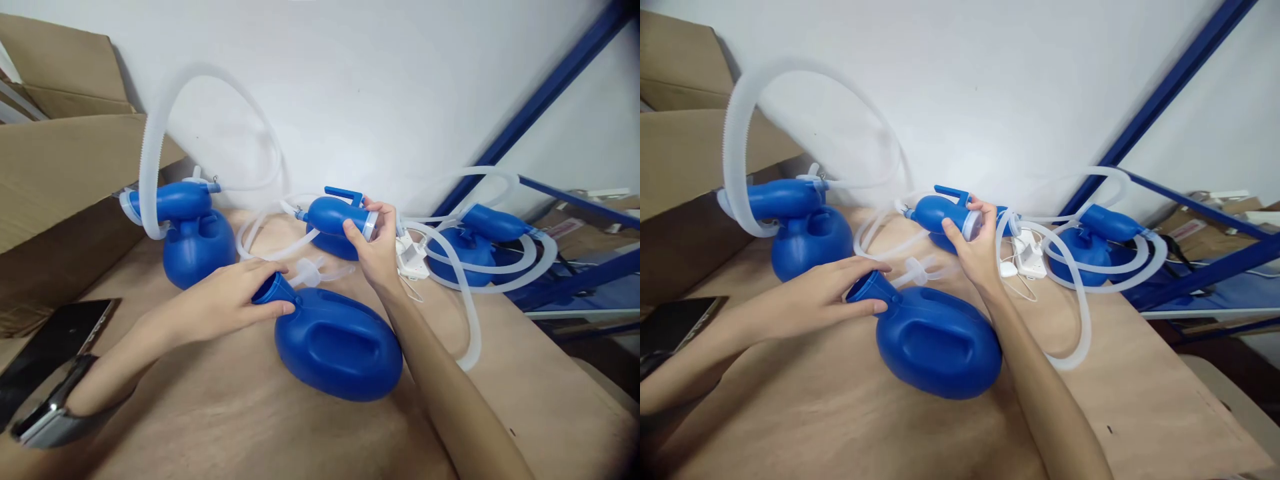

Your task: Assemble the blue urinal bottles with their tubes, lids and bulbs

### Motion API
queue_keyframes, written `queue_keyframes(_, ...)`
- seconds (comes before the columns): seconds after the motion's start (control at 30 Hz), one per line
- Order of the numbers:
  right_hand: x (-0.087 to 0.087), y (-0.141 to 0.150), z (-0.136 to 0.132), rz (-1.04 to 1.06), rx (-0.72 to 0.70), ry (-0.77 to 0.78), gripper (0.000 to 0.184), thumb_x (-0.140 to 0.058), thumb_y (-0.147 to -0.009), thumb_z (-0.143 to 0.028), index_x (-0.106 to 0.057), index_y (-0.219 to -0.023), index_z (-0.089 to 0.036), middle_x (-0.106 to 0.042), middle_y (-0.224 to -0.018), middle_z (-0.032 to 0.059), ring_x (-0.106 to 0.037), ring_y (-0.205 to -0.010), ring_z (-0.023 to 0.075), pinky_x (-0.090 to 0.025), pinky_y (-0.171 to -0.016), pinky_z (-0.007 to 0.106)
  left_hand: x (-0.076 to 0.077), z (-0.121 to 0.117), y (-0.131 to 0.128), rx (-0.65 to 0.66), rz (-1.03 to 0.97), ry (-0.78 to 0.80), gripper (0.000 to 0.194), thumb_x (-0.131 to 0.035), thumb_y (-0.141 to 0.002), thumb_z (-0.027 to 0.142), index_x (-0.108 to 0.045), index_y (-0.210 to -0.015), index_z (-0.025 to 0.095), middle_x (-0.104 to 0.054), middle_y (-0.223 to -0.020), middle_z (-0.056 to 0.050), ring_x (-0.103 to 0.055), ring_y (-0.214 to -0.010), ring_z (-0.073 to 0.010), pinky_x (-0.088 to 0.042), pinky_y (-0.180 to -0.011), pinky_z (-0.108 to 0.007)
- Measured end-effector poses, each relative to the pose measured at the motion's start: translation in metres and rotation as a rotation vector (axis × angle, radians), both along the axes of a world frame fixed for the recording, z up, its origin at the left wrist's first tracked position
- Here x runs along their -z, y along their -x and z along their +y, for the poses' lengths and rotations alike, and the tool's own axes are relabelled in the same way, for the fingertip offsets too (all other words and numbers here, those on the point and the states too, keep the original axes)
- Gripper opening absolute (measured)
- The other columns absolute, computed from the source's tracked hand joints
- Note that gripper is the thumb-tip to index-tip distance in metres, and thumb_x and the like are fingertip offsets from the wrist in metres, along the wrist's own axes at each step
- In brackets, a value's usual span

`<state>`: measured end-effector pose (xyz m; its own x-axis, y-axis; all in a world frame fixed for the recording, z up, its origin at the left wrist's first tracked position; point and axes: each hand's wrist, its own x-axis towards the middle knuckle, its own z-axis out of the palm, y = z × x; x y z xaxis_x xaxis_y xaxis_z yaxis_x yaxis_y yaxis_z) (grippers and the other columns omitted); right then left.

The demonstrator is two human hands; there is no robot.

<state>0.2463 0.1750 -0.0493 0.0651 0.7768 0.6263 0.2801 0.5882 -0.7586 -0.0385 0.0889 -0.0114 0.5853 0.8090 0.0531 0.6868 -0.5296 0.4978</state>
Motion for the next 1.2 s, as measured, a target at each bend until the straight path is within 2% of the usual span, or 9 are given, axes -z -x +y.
queue_keyframes(0.17,-0.033,0.007,-0.012,-0.155,-0.103,-0.078,0.054,-0.083,-0.092,-0.060,-0.046,-0.119,-0.033,-0.052,-0.162,0.0102,-0.040,-0.164,0.0308,-0.030,-0.136,0.057,-0.025,0.002,0.003,-0.009,0.061,-0.140,0.063,-0.034,-0.113,0.070,-0.078,-0.125,0.026,-0.084,-0.119,-0.008,-0.079,-0.099,-0.0304,-0.059,-0.084,-0.041)
queue_keyframes(0.23,-0.042,0.007,-0.020,-0.158,-0.125,-0.116,0.052,-0.082,-0.093,-0.059,-0.045,-0.119,-0.034,-0.051,-0.163,0.0095,-0.037,-0.166,0.0307,-0.031,-0.136,0.057,-0.037,0.015,0.008,-0.113,-0.017,-0.282,0.060,-0.038,-0.114,0.067,-0.075,-0.131,0.024,-0.084,-0.118,-0.008,-0.079,-0.096,-0.0295,-0.059,-0.082,-0.040)
queue_keyframes(0.3,-0.045,0.008,-0.026,-0.169,-0.152,-0.149,0.053,-0.082,-0.093,-0.062,-0.044,-0.118,-0.034,-0.053,-0.159,0.0097,-0.037,-0.166,0.0310,-0.031,-0.136,0.058,-0.044,0.031,0.010,-0.192,-0.031,-0.426,0.059,-0.047,-0.113,0.063,-0.063,-0.150,0.020,-0.081,-0.125,-0.010,-0.077,-0.103,-0.0301,-0.058,-0.089,-0.042)
queue_keyframes(0.37,-0.047,0.009,-0.031,-0.209,-0.180,-0.154,0.053,-0.082,-0.093,-0.064,-0.044,-0.116,-0.034,-0.058,-0.153,0.0093,-0.039,-0.165,0.0321,-0.032,-0.135,0.060,-0.041,0.046,0.009,-0.185,0.049,-0.560,0.059,-0.048,-0.115,0.059,-0.056,-0.157,0.019,-0.078,-0.130,-0.012,-0.075,-0.108,-0.0307,-0.057,-0.091,-0.042)
queue_keyframes(0.5,-0.054,0.009,-0.041,-0.277,-0.152,-0.148,0.048,-0.078,-0.097,-0.063,-0.045,-0.116,-0.034,-0.060,-0.148,0.0077,-0.042,-0.163,0.0337,-0.035,-0.133,0.063,-0.024,0.057,0.005,-0.056,0.205,-0.737,0.041,-0.037,-0.120,0.040,-0.068,-0.142,0.023,-0.077,-0.132,-0.010,-0.074,-0.106,-0.0271,-0.054,-0.075,-0.035)
queue_keyframes(0.67,-0.063,0.002,-0.052,-0.343,-0.166,-0.144,0.045,-0.076,-0.100,-0.060,-0.048,-0.126,-0.037,-0.055,-0.153,0.0055,-0.033,-0.168,0.0348,-0.033,-0.135,0.064,-0.017,0.053,0.006,-0.043,0.186,-0.705,0.040,-0.034,-0.118,0.020,-0.060,-0.148,0.026,-0.075,-0.142,-0.004,-0.071,-0.117,-0.0236,-0.054,-0.086,-0.034)
queue_keyframes(0.87,-0.064,0.000,-0.056,-0.450,-0.252,-0.147,0.041,-0.077,-0.099,-0.061,-0.054,-0.122,-0.036,-0.060,-0.148,0.0059,-0.033,-0.168,0.0364,-0.031,-0.136,0.066,-0.014,0.057,0.002,-0.002,0.323,-0.711,0.046,-0.033,-0.111,0.016,-0.076,-0.126,0.025,-0.083,-0.117,-0.008,-0.078,-0.101,-0.0310,-0.052,-0.069,-0.039)
queue_keyframes(1.07,-0.062,-0.007,-0.048,-0.504,-0.377,-0.128,0.042,-0.086,-0.094,-0.054,-0.057,-0.116,-0.034,-0.059,-0.157,0.0066,-0.039,-0.166,0.0367,-0.041,-0.131,0.064,-0.011,0.060,0.000,0.066,0.371,-0.644,0.049,-0.038,-0.099,0.006,-0.080,-0.120,0.022,-0.085,-0.116,-0.010,-0.080,-0.096,-0.0317,-0.050,-0.064,-0.038)
queue_keyframes(1.2,-0.054,-0.006,-0.040,-0.542,-0.391,-0.125,0.040,-0.085,-0.095,-0.052,-0.056,-0.113,-0.032,-0.057,-0.164,0.0100,-0.040,-0.166,0.0356,-0.040,-0.132,0.062,-0.010,0.063,-0.001,0.066,0.368,-0.552,0.050,-0.040,-0.096,0.002,-0.080,-0.119,0.020,-0.085,-0.116,-0.010,-0.080,-0.095,-0.0296,-0.051,-0.069,-0.036)
